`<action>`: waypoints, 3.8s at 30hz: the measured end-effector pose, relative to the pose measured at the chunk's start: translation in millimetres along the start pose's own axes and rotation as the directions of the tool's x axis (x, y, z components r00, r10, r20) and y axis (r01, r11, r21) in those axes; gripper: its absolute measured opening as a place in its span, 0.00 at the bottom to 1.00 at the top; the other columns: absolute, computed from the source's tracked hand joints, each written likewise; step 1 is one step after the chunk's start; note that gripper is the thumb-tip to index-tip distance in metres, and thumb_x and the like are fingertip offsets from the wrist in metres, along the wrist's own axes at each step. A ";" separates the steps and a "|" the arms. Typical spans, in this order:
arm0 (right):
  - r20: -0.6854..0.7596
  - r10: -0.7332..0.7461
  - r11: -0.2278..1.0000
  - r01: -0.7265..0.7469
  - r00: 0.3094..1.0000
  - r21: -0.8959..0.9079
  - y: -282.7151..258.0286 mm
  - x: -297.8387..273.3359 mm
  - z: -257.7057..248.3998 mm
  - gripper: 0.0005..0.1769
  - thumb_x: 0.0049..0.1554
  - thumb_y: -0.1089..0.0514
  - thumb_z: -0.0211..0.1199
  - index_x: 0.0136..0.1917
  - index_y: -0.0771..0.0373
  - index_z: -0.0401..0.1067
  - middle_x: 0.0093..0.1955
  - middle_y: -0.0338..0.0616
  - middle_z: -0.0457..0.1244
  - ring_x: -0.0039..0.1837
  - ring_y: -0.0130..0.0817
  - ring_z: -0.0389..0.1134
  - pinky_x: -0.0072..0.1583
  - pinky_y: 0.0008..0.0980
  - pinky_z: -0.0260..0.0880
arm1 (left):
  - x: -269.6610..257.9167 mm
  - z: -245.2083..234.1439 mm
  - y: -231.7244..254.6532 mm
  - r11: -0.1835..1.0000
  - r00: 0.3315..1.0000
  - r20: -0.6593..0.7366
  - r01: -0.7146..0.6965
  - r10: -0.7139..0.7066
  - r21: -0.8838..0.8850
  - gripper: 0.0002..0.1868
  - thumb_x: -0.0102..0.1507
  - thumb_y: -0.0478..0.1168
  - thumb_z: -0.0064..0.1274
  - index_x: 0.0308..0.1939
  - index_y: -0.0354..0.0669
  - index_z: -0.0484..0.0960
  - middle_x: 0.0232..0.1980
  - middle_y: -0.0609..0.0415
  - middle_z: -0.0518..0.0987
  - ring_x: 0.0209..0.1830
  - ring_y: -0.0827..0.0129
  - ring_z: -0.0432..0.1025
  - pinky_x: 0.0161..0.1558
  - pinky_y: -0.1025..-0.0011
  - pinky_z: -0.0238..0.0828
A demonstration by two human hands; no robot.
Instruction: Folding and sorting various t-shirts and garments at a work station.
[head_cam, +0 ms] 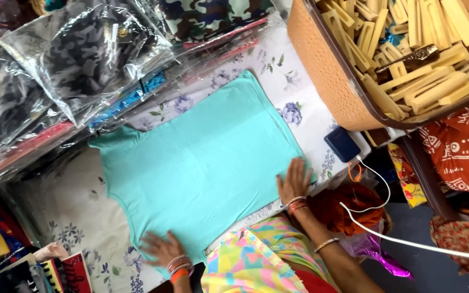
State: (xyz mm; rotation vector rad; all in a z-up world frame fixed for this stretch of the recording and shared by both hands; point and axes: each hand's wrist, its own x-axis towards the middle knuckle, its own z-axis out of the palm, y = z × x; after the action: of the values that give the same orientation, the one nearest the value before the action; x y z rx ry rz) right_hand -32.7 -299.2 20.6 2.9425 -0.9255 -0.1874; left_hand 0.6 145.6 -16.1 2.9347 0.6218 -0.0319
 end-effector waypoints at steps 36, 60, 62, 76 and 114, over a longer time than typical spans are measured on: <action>-0.013 -0.800 0.564 0.759 0.600 0.324 -182.1 73.5 -5.2 0.43 0.63 0.42 0.51 0.80 0.68 0.43 0.84 0.56 0.40 0.84 0.47 0.38 0.79 0.53 0.35 | 62.3 13.1 186.1 0.627 0.610 0.146 -0.758 0.779 -0.178 0.36 0.70 0.58 0.39 0.79 0.50 0.55 0.83 0.50 0.51 0.83 0.57 0.44 0.77 0.41 0.28; -0.043 -0.618 0.724 0.589 0.785 0.360 -229.1 141.7 6.0 0.49 0.57 0.42 0.58 0.81 0.69 0.43 0.84 0.58 0.40 0.85 0.51 0.36 0.81 0.54 0.31 | 158.9 37.2 179.6 0.825 0.851 -0.066 -0.523 0.522 -0.213 0.39 0.68 0.55 0.40 0.79 0.42 0.53 0.83 0.48 0.49 0.83 0.56 0.43 0.77 0.40 0.27; 0.049 -0.819 0.559 0.778 0.571 0.287 -261.4 138.7 16.5 0.47 0.59 0.41 0.55 0.81 0.66 0.43 0.84 0.53 0.40 0.84 0.46 0.38 0.80 0.51 0.33 | 152.1 25.0 205.4 0.728 0.720 0.112 -0.668 0.685 -0.157 0.38 0.68 0.56 0.41 0.79 0.48 0.54 0.82 0.50 0.51 0.82 0.59 0.44 0.77 0.42 0.29; -0.073 -0.366 0.917 0.372 0.928 0.143 -126.8 320.5 -15.2 0.45 0.64 0.35 0.37 0.84 0.63 0.36 0.87 0.48 0.34 0.86 0.39 0.32 0.81 0.49 0.25 | 308.4 -7.7 81.0 0.996 0.996 0.022 -0.087 0.087 0.004 0.35 0.70 0.66 0.25 0.80 0.69 0.52 0.84 0.48 0.45 0.83 0.46 0.36 0.73 0.30 0.25; -0.058 0.052 0.883 -0.019 0.997 0.469 -116.8 406.3 10.8 0.13 0.61 0.43 0.63 0.49 0.53 0.72 0.47 0.40 0.71 0.52 0.45 0.69 0.62 0.51 0.54 | 304.3 -4.9 83.1 0.999 0.999 0.011 -0.051 0.051 0.007 0.34 0.70 0.64 0.24 0.80 0.69 0.50 0.84 0.46 0.45 0.83 0.44 0.36 0.71 0.28 0.25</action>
State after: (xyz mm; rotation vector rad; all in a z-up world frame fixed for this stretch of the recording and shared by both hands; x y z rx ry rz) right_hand 362.6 -436.5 -40.8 3.3318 -1.1571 0.1685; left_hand 312.5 193.4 -15.4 2.9536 0.5462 -0.0451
